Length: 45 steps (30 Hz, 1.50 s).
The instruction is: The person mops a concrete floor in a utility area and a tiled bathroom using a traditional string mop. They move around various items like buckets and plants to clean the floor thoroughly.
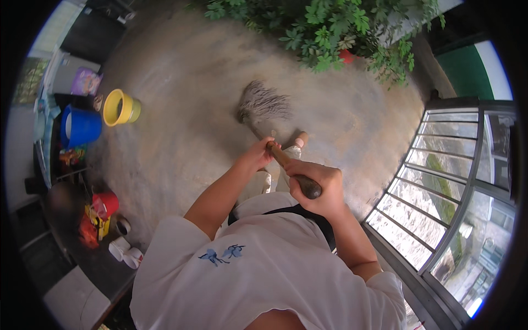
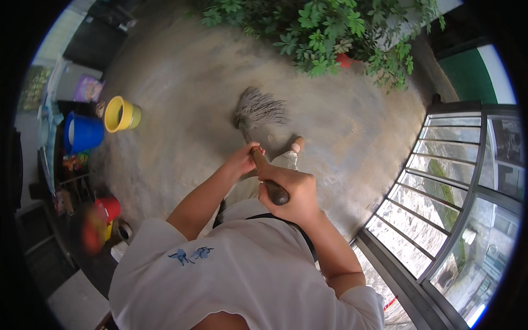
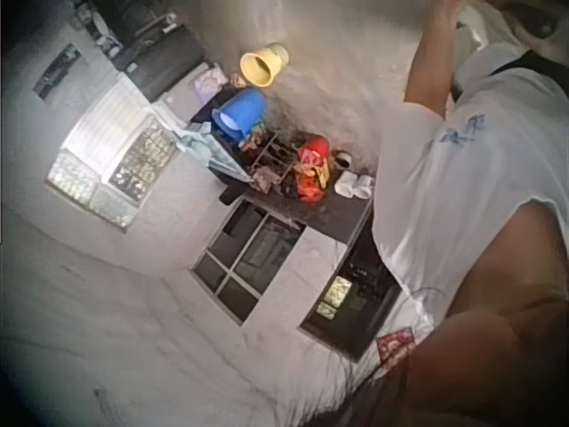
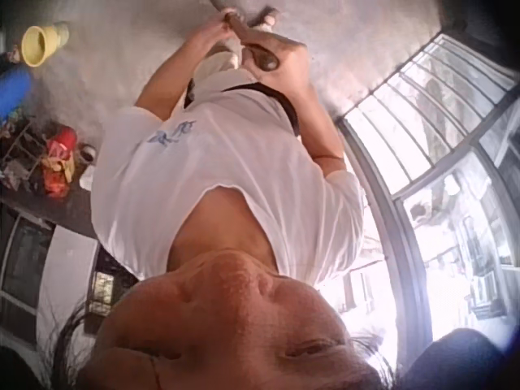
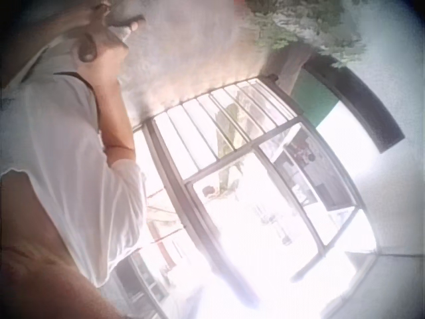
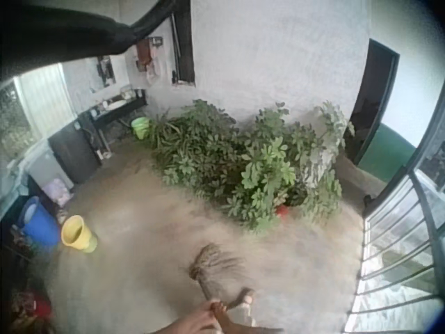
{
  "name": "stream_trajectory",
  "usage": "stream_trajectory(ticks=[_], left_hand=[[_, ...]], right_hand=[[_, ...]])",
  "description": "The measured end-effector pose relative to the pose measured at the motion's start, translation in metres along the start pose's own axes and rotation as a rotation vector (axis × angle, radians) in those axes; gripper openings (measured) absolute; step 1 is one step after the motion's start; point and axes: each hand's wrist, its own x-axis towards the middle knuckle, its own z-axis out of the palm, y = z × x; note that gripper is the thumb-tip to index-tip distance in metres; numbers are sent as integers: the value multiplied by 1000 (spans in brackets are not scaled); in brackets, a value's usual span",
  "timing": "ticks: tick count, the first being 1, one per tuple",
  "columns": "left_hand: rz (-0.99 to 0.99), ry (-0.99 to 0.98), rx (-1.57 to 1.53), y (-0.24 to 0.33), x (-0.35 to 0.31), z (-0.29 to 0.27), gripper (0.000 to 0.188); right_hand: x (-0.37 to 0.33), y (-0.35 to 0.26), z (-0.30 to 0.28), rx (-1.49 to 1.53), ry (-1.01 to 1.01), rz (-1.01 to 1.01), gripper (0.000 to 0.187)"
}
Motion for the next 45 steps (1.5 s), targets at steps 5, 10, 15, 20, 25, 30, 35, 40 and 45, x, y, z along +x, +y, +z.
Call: stream_trajectory(ticks=[5, 10, 15, 20, 25, 30, 35, 40, 45], left_hand=[[146, 153, -276, -13, -68, -120, 12], [366, 54, -463, -36, -100, -252, 11], [427, 198, -582, -60, -119, -316, 12], [366, 208, -574, -103, -94, -306, 15], [316, 69, -594, -149, -37, -230, 14], [276, 211, -403, -163, -19, -71, 22], [203, -38, -288, -212, 40, 51, 19], [-20, -70, -137, -277, 114, 145, 12], [-149, -116, 51, -325, 161, 187, 12]], right_hand=[[-16, -17, 67, 146, -295, 38, 16], [-26, -9, 151, 243, -598, 53, 14], [-40, -15, 200, 289, -767, 134, 13], [-55, 13, 166, 366, -773, 185, 14], [-79, 40, 60, 397, -649, 136, 14], [-97, 63, -46, 388, -438, 194, 13], [-118, 75, -154, 255, -155, 215, 12], [-164, 101, -212, 76, 132, 209, 14], [-190, 120, -218, -139, 209, 168, 16]])
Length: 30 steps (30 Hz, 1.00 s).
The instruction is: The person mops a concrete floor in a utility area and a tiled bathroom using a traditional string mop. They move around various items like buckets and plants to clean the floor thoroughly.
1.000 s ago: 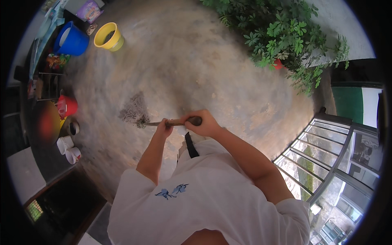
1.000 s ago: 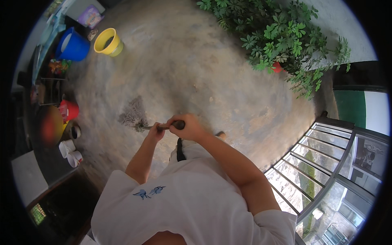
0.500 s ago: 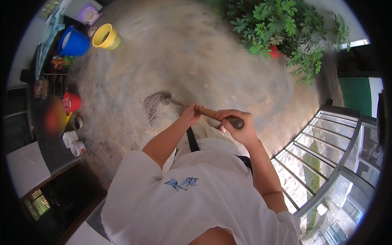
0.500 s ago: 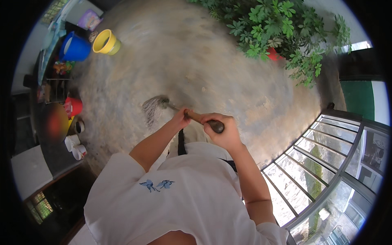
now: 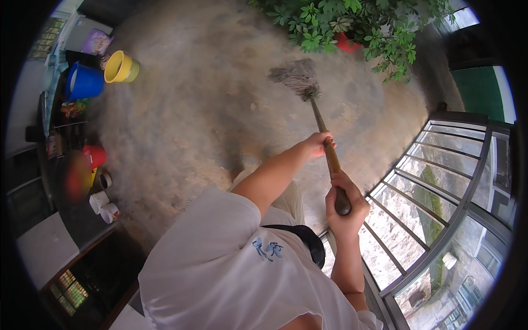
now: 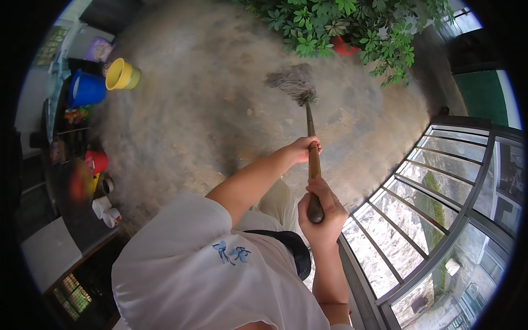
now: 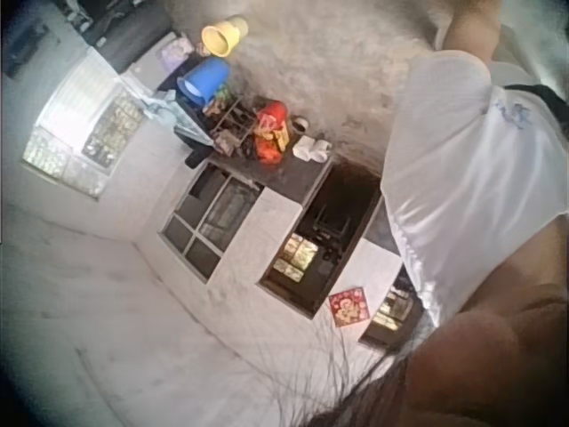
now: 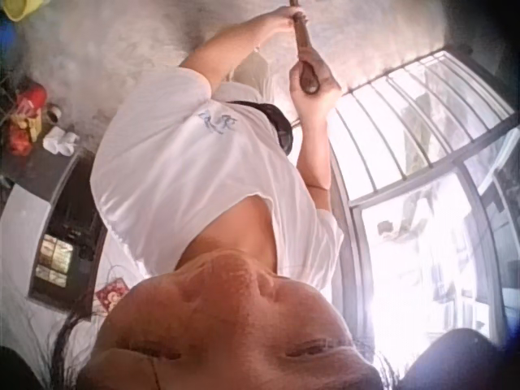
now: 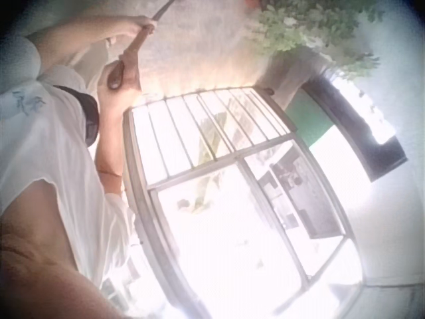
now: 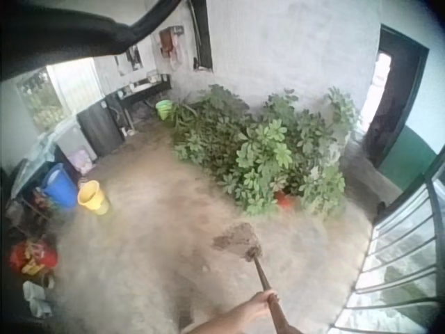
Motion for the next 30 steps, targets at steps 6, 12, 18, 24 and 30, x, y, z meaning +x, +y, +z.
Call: stream_trajectory(ticks=[6, 12, 18, 24, 30], left_hand=[[20, 10, -103, -26, -3, -20, 13], [88, 29, -163, -24, -81, -87, 14], [228, 24, -286, -34, -205, -193, 12], [386, 26, -470, -54, -352, -300, 16], [653, 155, -717, -105, -445, -400, 18]], right_hand=[[-30, -6, 34, -202, -57, -90, 16], [-84, -64, 87, -257, -170, -261, 16], [-152, -147, 131, -107, -289, -362, 12], [-211, -225, 174, 69, -555, -515, 13], [-253, -252, 224, 210, -922, -685, 17]])
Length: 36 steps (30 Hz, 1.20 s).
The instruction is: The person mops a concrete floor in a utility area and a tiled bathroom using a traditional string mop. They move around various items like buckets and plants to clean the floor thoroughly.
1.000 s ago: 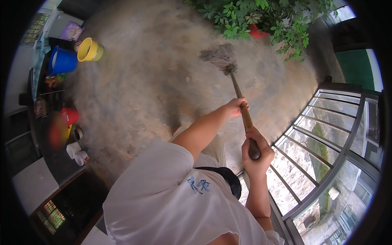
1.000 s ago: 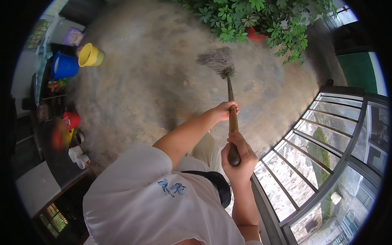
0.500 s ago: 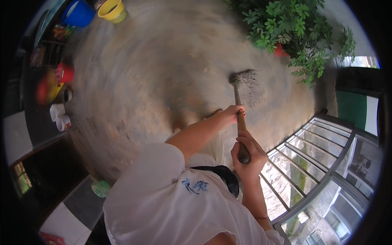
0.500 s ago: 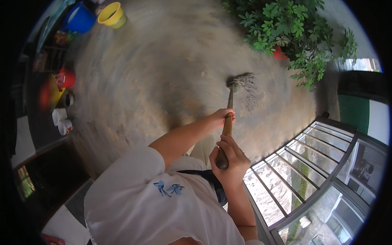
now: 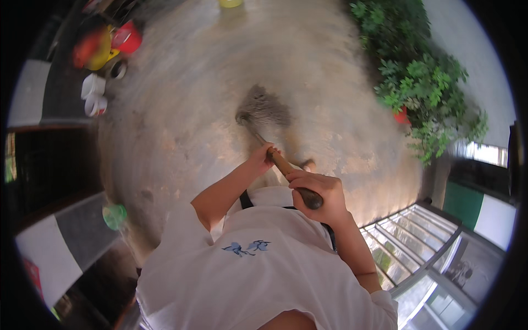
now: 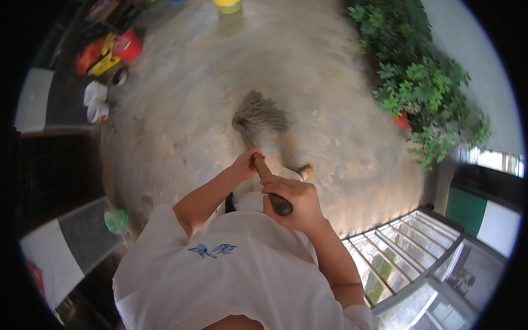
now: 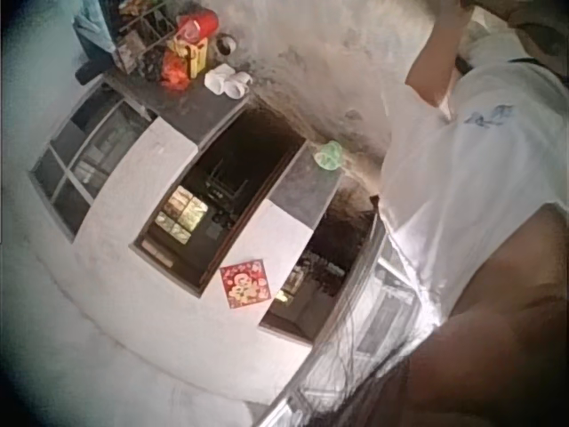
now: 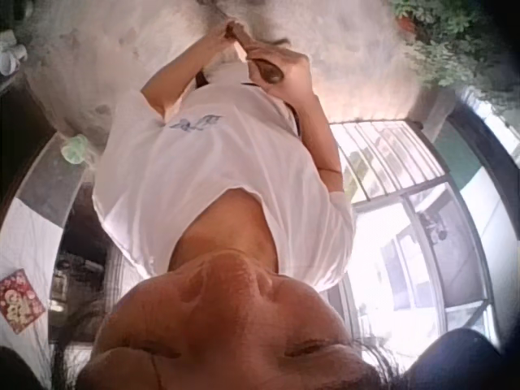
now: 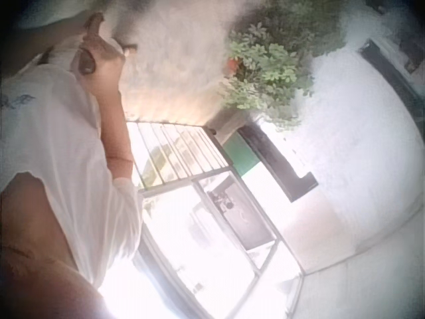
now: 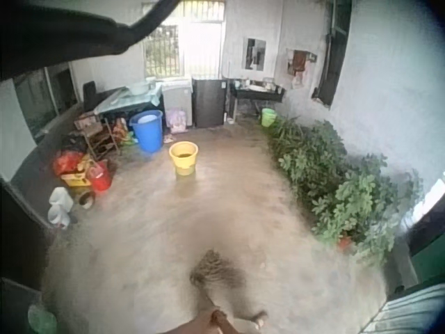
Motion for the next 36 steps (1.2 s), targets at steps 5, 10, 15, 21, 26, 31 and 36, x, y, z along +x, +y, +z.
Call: stream_trajectory(ticks=[5, 10, 15, 21, 26, 31, 36], left_hand=[[231, 25, -210, 39, -17, -90, 15], [381, 176, -322, 48, -20, -150, 9], [296, 230, -318, 11, -8, -177, 8], [140, 72, -207, -93, 28, -153, 9], [16, 106, -202, -197, 35, -70, 13], [-92, 43, -122, -320, 48, 34, 15], [-310, -40, -118, -434, 67, 131, 20]], right_hand=[[22, 22, 57, 128, -294, -19, 15], [31, 51, 100, 289, -451, 56, 14], [6, 79, 99, 507, -420, 145, 14], [-68, 118, 18, 570, -328, 247, 17], [-154, 140, -81, 504, -243, 215, 16], [-234, 139, -200, 360, -92, 181, 16], [-292, 116, -291, 141, 54, 224, 15]])
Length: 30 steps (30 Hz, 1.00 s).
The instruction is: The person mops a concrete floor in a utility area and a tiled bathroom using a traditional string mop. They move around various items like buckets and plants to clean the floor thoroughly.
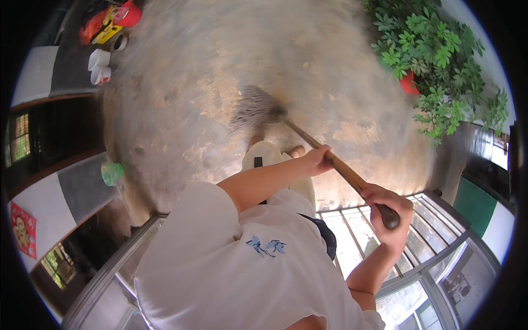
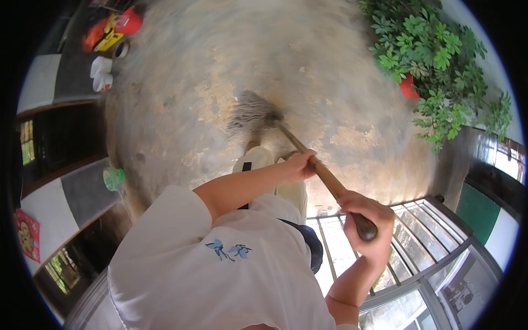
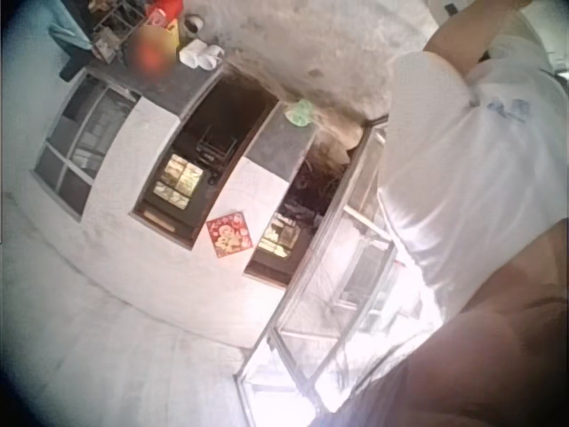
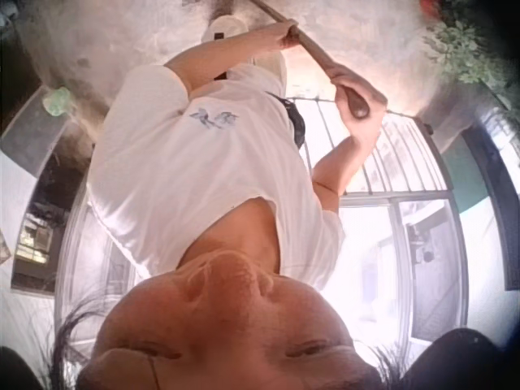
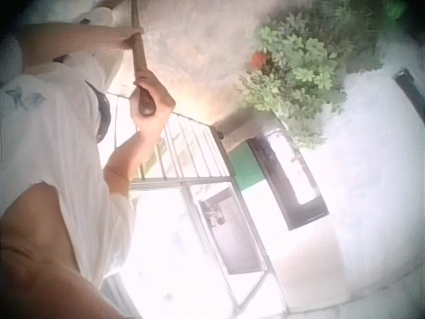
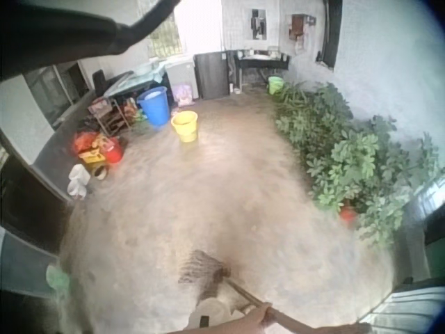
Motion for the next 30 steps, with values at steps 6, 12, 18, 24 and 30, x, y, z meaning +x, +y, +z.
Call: stream_trajectory(ticks=[6, 12, 18, 24, 30], left_hand=[[-168, -78, 160, -57, 51, 45, 17], [-387, -283, 163, -43, 93, 33, 16], [-391, -401, 170, 9, 24, 25, 18], [-217, -340, 242, 71, -58, -30, 17], [65, -193, 59, 121, -131, -129, 10]], right_hand=[[-28, -9, -5, -298, 102, 119, 14], [-4, -25, 70, -609, 38, 11, 12], [-9, -67, 110, -585, 78, -123, 15], [-22, -78, 150, -422, 88, -177, 16], [-23, -79, 190, -231, -192, -282, 18]])
